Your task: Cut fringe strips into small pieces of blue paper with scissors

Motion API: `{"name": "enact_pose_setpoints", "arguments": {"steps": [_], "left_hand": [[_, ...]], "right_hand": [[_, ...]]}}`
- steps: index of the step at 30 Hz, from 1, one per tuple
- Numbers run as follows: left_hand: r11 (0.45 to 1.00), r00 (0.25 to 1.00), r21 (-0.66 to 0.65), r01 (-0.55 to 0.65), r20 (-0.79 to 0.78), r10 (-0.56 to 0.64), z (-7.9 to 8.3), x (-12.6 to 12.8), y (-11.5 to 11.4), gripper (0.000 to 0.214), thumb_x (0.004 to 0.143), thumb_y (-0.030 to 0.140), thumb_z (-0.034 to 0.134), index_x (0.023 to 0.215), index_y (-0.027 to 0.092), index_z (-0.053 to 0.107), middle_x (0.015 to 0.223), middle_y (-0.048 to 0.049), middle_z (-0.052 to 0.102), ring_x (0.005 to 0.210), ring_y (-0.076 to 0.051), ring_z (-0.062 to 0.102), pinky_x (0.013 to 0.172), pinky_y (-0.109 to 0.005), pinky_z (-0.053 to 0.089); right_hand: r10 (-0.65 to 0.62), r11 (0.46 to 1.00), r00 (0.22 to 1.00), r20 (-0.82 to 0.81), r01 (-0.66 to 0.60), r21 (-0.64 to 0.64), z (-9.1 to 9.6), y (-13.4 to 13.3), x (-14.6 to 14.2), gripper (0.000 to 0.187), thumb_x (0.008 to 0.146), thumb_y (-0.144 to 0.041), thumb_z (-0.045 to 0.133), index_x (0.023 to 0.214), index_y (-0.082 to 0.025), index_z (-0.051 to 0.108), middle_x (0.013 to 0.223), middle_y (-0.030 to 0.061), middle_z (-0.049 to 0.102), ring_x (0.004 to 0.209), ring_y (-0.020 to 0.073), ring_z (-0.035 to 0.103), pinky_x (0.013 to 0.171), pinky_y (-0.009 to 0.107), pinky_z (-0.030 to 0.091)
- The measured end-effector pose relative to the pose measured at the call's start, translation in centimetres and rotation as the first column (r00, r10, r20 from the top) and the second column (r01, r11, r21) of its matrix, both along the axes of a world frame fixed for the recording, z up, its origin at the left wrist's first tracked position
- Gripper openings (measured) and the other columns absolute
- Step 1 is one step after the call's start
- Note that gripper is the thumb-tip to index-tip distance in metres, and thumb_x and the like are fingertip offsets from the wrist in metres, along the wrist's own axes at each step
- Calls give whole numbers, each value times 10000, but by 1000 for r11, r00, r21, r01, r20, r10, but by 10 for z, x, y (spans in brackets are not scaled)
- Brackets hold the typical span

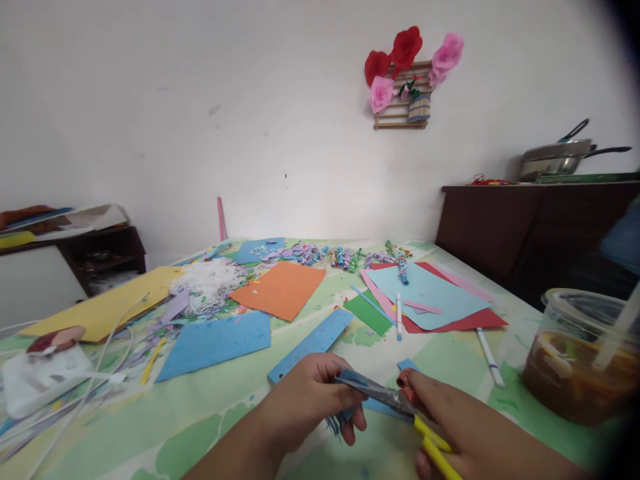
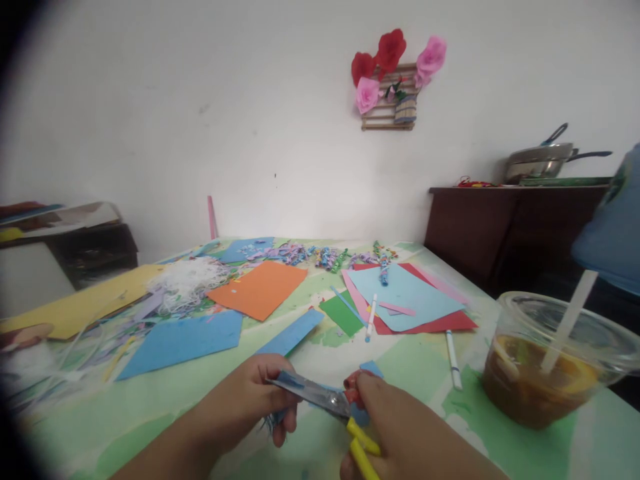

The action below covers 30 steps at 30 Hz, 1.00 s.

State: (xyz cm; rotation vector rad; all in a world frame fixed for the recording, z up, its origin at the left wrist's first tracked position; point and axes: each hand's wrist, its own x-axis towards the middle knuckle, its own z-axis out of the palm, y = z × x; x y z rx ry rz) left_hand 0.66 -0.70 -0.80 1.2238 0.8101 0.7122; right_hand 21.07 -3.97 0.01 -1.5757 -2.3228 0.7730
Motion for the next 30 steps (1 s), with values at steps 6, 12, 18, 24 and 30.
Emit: {"name": "enact_pose_setpoints", "arguments": {"steps": [6,12,18,24,30], "left_hand": [[995,988,-23,98,120,-95,-1,-6,2,149,629,239,631,589,102,590,470,-15,607,408,-77,535,441,-167,404],[990,987,-42,135,90,-131,1,-9,5,136,627,241,612,627,105,608,522,-26,629,464,-100,569,501,-195,422],[985,988,-83,154,43,-151,1,-7,7,265,590,357,621,645,101,578,531,-34,607,430,-111,551,478,-232,423],[984,989,102,-144,-26,148,8,-4,7,234,678,359,553,651,129,517,524,12,564,440,-86,523,493,-217,395],[958,978,284,-35,-187,91,5,-1,4,267,744,352,490,631,118,555,622,-31,594,570,-118,560,594,-240,418]], "right_hand": [[-8,999,999,-32,9,44,-5,1,3,358,575,-176,595,920,-217,511,1017,59,572,894,252,511,683,306,402],[-35,998,998,-49,37,59,-7,7,3,381,563,-166,594,925,-232,495,930,20,586,813,216,523,686,289,399],[-75,993,997,-29,78,92,-10,10,4,408,606,-211,588,996,-229,470,1015,54,572,893,242,515,764,319,396],[-53,997,998,-33,54,53,-1,8,5,436,668,-274,583,1080,-211,458,1182,94,510,1077,312,434,819,370,400],[-62,998,996,-67,64,27,-3,7,4,473,653,-238,583,1106,-207,452,1229,91,480,1101,306,419,883,401,361]]}}
